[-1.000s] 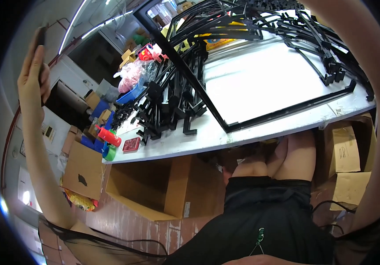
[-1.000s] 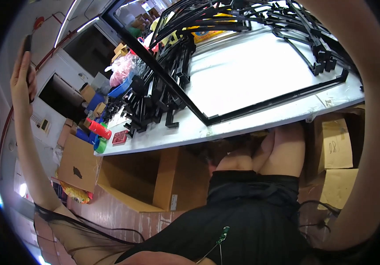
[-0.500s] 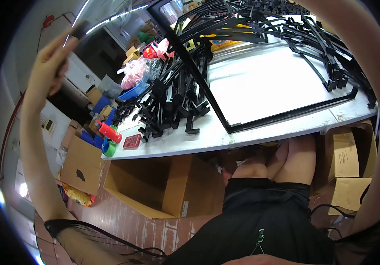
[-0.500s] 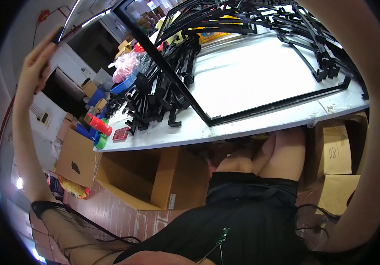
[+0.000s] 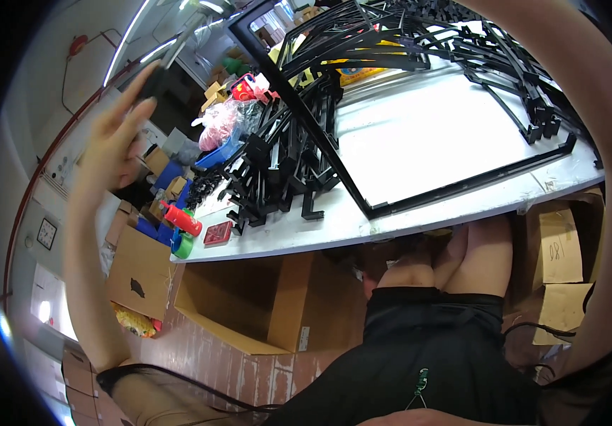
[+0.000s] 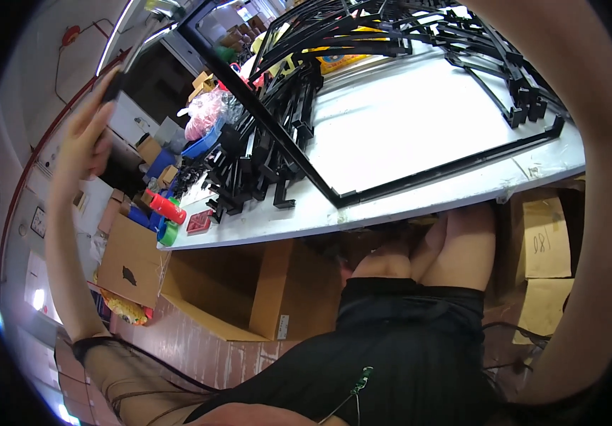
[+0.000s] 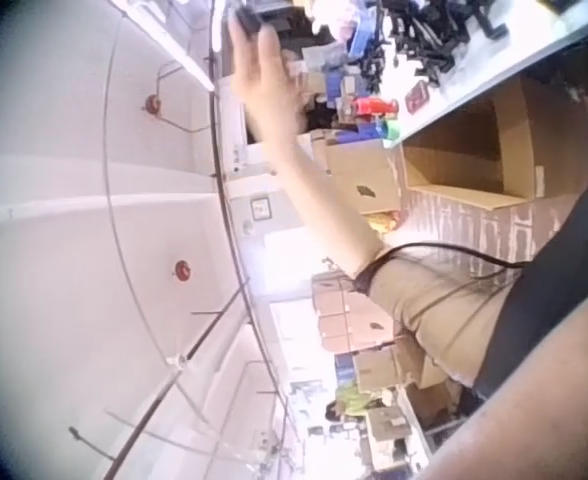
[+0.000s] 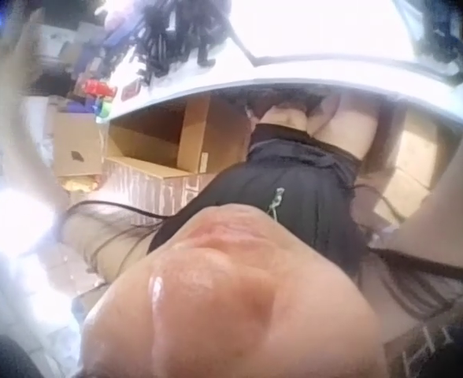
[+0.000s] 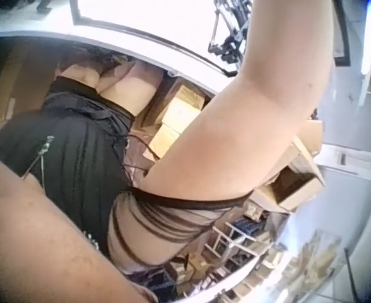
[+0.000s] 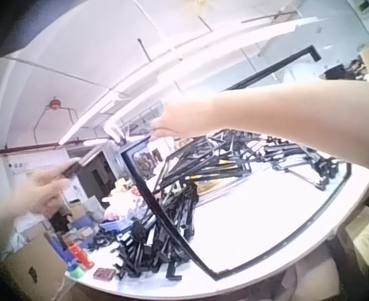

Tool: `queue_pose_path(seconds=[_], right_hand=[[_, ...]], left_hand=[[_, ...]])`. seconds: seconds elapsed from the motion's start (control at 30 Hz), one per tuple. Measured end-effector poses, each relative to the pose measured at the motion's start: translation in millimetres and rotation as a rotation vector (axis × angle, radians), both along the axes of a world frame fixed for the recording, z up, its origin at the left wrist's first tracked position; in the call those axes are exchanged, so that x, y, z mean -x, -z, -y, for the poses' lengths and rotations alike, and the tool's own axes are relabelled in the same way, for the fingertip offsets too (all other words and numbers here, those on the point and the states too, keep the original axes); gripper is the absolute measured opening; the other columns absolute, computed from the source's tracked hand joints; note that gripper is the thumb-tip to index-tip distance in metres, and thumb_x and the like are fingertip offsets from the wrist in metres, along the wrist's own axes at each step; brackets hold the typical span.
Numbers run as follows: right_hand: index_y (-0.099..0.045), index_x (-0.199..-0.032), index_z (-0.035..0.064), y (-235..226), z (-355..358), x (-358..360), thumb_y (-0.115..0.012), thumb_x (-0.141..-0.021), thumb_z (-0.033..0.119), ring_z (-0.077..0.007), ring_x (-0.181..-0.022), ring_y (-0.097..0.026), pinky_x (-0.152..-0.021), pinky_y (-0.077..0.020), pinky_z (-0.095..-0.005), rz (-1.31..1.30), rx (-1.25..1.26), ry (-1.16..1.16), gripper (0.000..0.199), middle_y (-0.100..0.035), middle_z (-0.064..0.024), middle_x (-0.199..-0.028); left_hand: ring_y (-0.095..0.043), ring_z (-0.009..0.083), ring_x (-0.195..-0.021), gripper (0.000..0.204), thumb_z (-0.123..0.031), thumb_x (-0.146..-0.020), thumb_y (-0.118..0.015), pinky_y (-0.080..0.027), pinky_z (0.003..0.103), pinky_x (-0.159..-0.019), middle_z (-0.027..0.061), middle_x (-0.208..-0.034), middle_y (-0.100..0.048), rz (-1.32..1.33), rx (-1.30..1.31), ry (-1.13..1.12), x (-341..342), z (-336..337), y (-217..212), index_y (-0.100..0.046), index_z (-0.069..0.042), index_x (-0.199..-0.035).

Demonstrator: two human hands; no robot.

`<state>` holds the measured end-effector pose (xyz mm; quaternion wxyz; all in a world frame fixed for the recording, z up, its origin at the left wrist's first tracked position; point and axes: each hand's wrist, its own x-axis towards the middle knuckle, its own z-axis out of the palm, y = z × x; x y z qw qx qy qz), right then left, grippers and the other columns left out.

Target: The person assembles a black frame by connecting plastic frame pieces together and tapping them with a small hammer, then picks up and holds a piece of paper.

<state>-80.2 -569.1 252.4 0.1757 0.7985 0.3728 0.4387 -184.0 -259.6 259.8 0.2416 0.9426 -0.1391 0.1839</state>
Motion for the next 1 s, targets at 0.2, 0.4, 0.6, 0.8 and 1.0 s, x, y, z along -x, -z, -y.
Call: queue_pose_path(seconds=[0.2,0.4,0.6,0.8,1.0], right_hand=[[-0.054,-0.093,0.0035,-2,-2,3,-0.038,-0.094,0.038,-0.0371,-0.069,-0.06,-0.062,-0.047,-0.0449,-0.002,-0.002,-0.155,0.038,-0.061,-0.0205,-0.073],[-0.052,-0.094,0.0038,-1,-14,31,-0.038,-0.094,0.034,-0.0375,-0.07,-0.06,-0.061,-0.0476,-0.0449,-0.357,-0.176,0.22,0.033,-0.06,-0.0196,-0.074],[-0.053,-0.094,0.004,0,-2,-38,-0.041,-0.093,0.033,-0.0364,-0.071,-0.06,-0.061,-0.0474,-0.044,0.161,0.017,-0.23,0.031,-0.061,-0.0192,-0.078],[-0.056,-0.091,0.0046,-5,3,-12,-0.038,-0.094,0.036,-0.0371,-0.073,-0.059,-0.065,-0.0472,-0.0441,0.036,-0.003,-0.144,0.036,-0.061,-0.0186,-0.077],[-0.056,-0.093,0.0059,-12,-23,33,-0.038,-0.094,0.037,-0.0379,-0.071,-0.059,-0.063,-0.0469,-0.0454,-0.293,-0.101,0.022,0.036,-0.061,-0.0189,-0.076]], left_hand=[[-0.027,0.0008,-0.036,0.042,-0.032,-0.092,-0.05,-0.018,0.017,-0.032,-0.007,-0.049,-0.029,0.104,0.196,-0.052,-16,-26,21,-0.044,-0.023,-0.133],[-0.034,0.0034,-0.04,0.043,-0.022,-0.088,-0.058,-0.026,0.02,-0.037,-0.0059,-0.051,-0.038,-0.274,0.208,0.052,-80,-60,158,-0.048,-0.018,-0.13],[-0.032,0.002,-0.04,0.041,-0.019,-0.09,-0.055,-0.024,0.018,-0.036,-0.0065,-0.052,-0.04,-0.293,0.441,0.103,-85,-29,236,-0.047,-0.016,-0.131],[-0.029,0.0017,-0.038,0.042,-0.032,-0.094,-0.048,-0.021,0.018,-0.032,-0.0045,-0.054,-0.037,0.323,0.534,0.108,-62,-20,107,-0.044,-0.017,-0.133],[-0.029,0.0019,-0.038,0.043,-0.034,-0.093,-0.049,-0.024,0.017,-0.033,-0.0041,-0.052,-0.036,0.7,0.327,0.149,-25,-49,12,-0.044,-0.02,-0.133]])
